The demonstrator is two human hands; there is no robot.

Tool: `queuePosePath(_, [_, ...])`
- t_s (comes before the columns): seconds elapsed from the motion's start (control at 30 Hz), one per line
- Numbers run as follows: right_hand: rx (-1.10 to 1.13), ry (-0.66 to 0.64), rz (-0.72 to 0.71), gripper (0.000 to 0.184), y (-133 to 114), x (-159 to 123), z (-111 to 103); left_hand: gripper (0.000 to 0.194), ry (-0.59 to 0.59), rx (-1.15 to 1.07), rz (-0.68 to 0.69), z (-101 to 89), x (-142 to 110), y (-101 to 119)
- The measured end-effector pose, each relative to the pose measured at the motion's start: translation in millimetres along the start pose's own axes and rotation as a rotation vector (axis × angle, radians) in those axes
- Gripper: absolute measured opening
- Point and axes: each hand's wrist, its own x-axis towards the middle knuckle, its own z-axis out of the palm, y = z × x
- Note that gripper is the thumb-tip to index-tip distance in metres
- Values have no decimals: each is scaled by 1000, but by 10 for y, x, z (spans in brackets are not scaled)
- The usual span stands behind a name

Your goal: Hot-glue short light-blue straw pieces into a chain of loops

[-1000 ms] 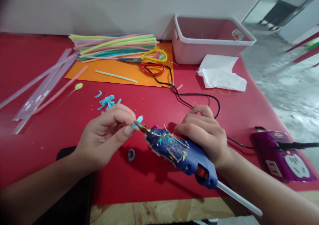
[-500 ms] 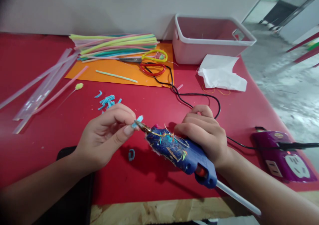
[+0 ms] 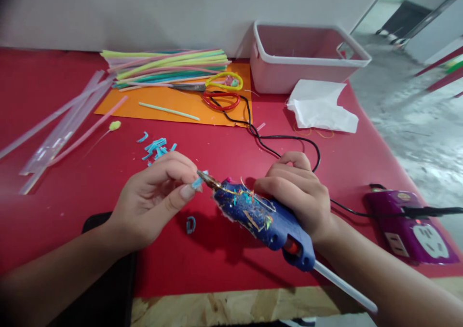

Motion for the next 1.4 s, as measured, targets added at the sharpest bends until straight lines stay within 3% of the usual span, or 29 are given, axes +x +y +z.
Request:
queuePosePath(0.33, [2,-17,-40,17,8,13,-6,10,-1,2,-56,7,6,24])
queuePosePath(1.4, [-16,-7,-23,17,16,-1,15,9,6,-9,-36,5,15,21])
